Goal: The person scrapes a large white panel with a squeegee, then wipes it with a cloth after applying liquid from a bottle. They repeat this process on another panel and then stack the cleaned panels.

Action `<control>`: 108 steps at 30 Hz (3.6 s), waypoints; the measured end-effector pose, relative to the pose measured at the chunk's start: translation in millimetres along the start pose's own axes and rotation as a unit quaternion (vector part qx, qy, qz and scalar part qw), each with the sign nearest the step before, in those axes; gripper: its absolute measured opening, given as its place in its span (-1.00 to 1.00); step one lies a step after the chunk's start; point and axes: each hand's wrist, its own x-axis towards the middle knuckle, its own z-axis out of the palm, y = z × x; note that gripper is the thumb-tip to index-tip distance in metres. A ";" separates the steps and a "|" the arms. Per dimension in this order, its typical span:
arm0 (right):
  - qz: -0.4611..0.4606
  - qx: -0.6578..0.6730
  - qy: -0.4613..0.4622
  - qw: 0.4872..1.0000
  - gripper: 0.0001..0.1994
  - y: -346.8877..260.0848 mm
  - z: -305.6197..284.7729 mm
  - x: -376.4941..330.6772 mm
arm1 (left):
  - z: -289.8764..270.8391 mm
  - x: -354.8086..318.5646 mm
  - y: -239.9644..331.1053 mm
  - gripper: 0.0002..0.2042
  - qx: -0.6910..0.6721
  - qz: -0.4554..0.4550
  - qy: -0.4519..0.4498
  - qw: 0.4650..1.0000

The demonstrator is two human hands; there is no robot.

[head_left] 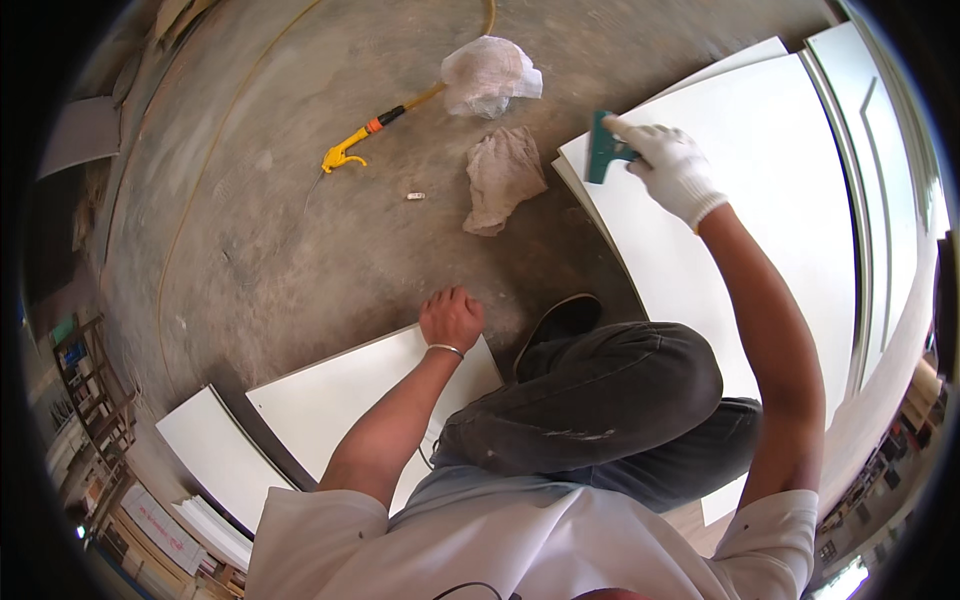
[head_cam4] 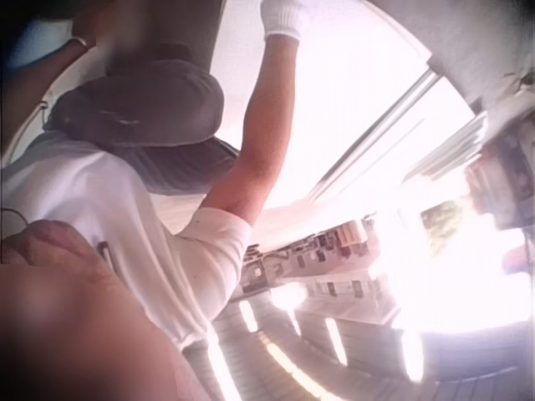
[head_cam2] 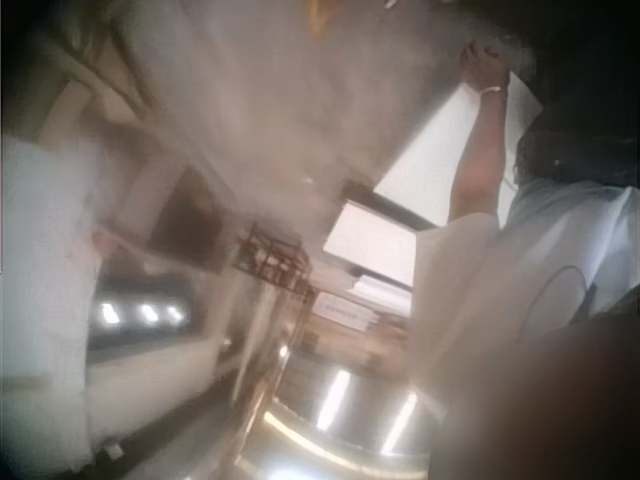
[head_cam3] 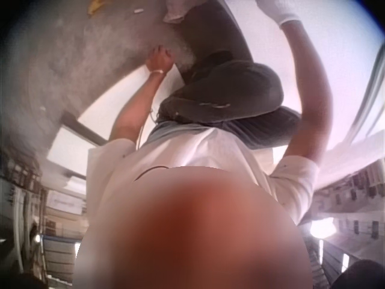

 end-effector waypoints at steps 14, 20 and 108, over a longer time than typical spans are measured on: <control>0.307 0.814 0.474 0.134 -0.84 -61.9 128.2 -296.2 | 11.5 4.8 -8.7 -0.85 0.076 0.003 -0.075 0.994; 0.391 0.697 0.596 0.080 -0.77 -100.2 166.0 -289.1 | 17.8 17.3 -24.3 -0.82 0.059 -0.066 -0.148 0.985; 0.989 0.038 0.145 -0.013 -0.34 -371.1 427.9 -428.7 | 187.1 -304.9 657.5 -0.36 0.349 0.892 -0.167 0.235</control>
